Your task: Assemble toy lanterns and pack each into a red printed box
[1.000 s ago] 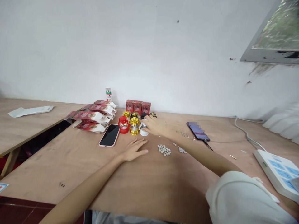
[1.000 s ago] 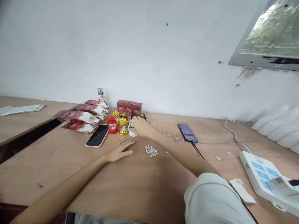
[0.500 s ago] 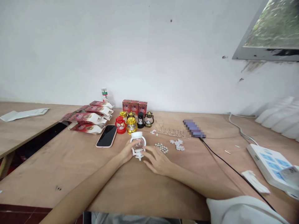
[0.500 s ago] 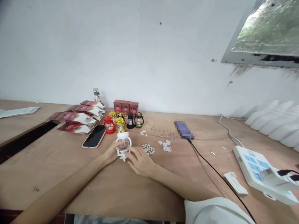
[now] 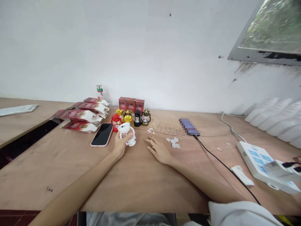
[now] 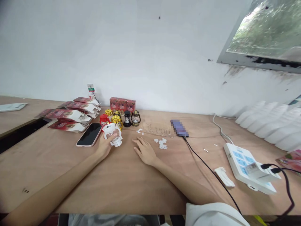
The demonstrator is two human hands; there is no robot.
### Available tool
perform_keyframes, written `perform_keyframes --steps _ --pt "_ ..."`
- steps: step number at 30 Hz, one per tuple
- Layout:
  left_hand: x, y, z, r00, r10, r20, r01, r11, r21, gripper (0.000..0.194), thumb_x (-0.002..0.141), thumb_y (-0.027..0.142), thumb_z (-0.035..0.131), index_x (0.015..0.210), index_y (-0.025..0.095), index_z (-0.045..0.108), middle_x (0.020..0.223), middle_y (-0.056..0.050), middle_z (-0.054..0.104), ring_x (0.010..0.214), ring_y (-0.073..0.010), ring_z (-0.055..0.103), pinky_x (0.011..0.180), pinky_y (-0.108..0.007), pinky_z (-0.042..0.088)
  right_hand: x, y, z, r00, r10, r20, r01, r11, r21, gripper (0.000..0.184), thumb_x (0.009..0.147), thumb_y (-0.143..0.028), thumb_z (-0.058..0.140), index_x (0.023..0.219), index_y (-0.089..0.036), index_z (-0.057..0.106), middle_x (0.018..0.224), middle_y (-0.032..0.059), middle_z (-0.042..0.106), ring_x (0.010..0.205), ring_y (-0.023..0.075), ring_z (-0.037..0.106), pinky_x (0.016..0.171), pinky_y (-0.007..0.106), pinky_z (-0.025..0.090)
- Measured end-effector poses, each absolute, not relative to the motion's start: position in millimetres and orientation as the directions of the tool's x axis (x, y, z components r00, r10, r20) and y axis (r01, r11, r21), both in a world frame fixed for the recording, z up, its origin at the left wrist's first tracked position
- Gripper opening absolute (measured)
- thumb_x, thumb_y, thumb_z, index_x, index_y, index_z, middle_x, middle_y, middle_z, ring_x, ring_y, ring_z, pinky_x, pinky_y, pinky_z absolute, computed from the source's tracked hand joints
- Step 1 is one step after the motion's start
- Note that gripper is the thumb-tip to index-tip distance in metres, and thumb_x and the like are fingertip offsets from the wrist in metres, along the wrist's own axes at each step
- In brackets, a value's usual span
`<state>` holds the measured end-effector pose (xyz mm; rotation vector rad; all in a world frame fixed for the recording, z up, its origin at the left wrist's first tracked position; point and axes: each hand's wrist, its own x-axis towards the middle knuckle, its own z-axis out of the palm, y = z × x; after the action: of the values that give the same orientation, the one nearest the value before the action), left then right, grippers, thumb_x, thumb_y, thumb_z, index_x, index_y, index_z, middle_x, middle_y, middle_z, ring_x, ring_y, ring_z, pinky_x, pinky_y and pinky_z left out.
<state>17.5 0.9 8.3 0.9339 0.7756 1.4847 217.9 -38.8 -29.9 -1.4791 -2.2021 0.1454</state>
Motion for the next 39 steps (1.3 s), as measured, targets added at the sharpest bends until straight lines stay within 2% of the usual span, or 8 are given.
perform_keyframes --steps 5,12,17,23,27,31,35,39 --pt "16 4 8 -0.108 0.978 0.177 -0.314 -0.203 0.927 0.057 0.040 0.025 0.084 0.091 0.014 0.061 0.087 -0.003 0.068 0.078 -0.0178 0.063 0.074 -0.031 0.050 221 -18 -20 -0.480 0.816 0.322 0.709 0.577 -0.405 0.029 0.094 -0.025 0.037 0.116 -0.022 0.056 0.134 0.0097 0.051 0.123 0.0192 0.049 0.103 0.040 0.041" --pt "14 -1 6 0.041 0.898 0.438 0.077 -0.439 0.895 0.048 0.050 0.030 0.078 0.092 0.015 0.062 0.094 -0.006 0.068 0.094 -0.0239 0.062 0.087 -0.037 0.047 216 18 -11 -0.646 0.669 0.367 0.559 0.743 -0.369 0.022 0.092 -0.020 0.044 0.108 -0.020 0.059 0.119 0.0088 0.061 0.113 0.0171 0.056 0.097 0.035 0.044" --pt "9 1 3 0.176 0.824 0.539 0.207 -0.566 0.798 0.041 0.055 0.025 0.072 0.093 0.015 0.060 0.100 -0.007 0.067 0.095 -0.0238 0.061 0.089 -0.037 0.046 213 23 -16 -0.552 0.711 0.436 0.670 0.689 -0.276 0.012 0.088 -0.024 0.055 0.094 -0.016 0.061 0.099 0.0103 0.063 0.095 0.0203 0.059 0.085 0.036 0.048" --pt "6 4 -2 0.206 0.826 0.525 0.286 -0.564 0.775 0.043 0.061 0.025 0.069 0.102 0.016 0.057 0.108 -0.009 0.065 0.102 -0.0249 0.060 0.092 -0.038 0.045 220 14 -24 -0.475 0.736 0.483 0.748 0.627 -0.219 0.012 0.089 -0.025 0.053 0.085 -0.017 0.062 0.087 0.0074 0.061 0.087 0.0197 0.057 0.078 0.034 0.047" --pt "7 1 0 0.269 0.811 0.520 0.322 -0.584 0.745 0.043 0.066 0.029 0.067 0.105 0.018 0.055 0.114 -0.009 0.063 0.106 -0.0243 0.059 0.093 -0.038 0.045 220 10 -25 -0.465 0.725 0.508 0.774 0.611 -0.165 0.012 0.089 -0.024 0.052 0.086 -0.018 0.063 0.087 0.0068 0.062 0.087 0.0202 0.056 0.078 0.035 0.045" --pt "7 -2 3 0.332 0.781 0.529 0.349 -0.622 0.701 0.038 0.068 0.028 0.065 0.104 0.019 0.054 0.116 -0.009 0.063 0.108 -0.0243 0.058 0.092 -0.038 0.045 216 9 -23 -0.506 0.697 0.507 0.800 0.599 -0.025 0.013 0.089 -0.025 0.053 0.092 -0.020 0.065 0.090 0.0076 0.063 0.089 0.0216 0.053 0.077 0.035 0.042" --pt "7 -2 3 0.354 0.769 0.533 0.376 -0.638 0.671 0.037 0.069 0.029 0.064 0.103 0.019 0.053 0.115 -0.008 0.063 0.104 -0.0242 0.060 0.091 -0.038 0.046 210 9 -23 -0.566 0.667 0.484 0.794 0.598 0.104 0.019 0.091 -0.022 0.048 0.084 -0.019 0.066 0.086 0.0083 0.064 0.088 0.0220 0.052 0.079 0.036 0.041" --pt "7 -1 2 0.376 0.759 0.532 0.397 -0.651 0.647 0.037 0.069 0.029 0.063 0.103 0.019 0.052 0.115 -0.009 0.063 0.105 -0.0247 0.059 0.091 -0.038 0.046 208 9 -23 -0.555 0.655 0.513 0.804 0.582 0.126 0.024 0.092 -0.021 0.045 0.079 -0.017 0.065 0.082 0.0095 0.064 0.085 0.0226 0.054 0.078 0.037 0.041"
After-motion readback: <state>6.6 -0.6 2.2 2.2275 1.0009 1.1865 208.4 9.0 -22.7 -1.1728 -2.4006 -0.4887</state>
